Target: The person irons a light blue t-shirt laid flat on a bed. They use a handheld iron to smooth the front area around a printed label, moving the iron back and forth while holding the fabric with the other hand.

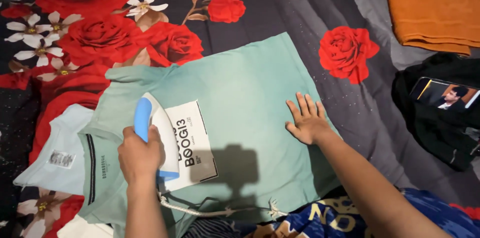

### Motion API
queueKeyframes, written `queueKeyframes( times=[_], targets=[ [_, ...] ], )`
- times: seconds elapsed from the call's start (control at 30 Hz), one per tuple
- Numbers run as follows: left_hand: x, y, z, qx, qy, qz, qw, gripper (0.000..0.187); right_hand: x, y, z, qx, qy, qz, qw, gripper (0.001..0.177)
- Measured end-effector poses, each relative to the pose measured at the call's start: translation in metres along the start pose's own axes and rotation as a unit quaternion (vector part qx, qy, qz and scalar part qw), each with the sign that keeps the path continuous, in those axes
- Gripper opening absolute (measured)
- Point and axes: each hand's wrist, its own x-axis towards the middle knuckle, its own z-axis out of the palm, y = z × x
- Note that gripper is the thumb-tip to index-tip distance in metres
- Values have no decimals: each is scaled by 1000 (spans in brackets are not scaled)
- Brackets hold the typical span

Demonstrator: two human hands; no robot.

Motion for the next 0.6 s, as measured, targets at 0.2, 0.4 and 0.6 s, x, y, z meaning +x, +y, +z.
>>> queueKeyframes(
  times=[0.2,0.4,0.6],
  targets=[
    [-3,29,-15,-11,-101,7,995,44,-1,-1,-4,-12,-11,9,1000,81],
    [2,42,11,90,-163,8,982,43,-1,0,1,-2,6,5,1000,82],
    [13,43,21,79,-109,-9,991,41,-2,1,1,7,13,-2,1000,81]
  ],
)
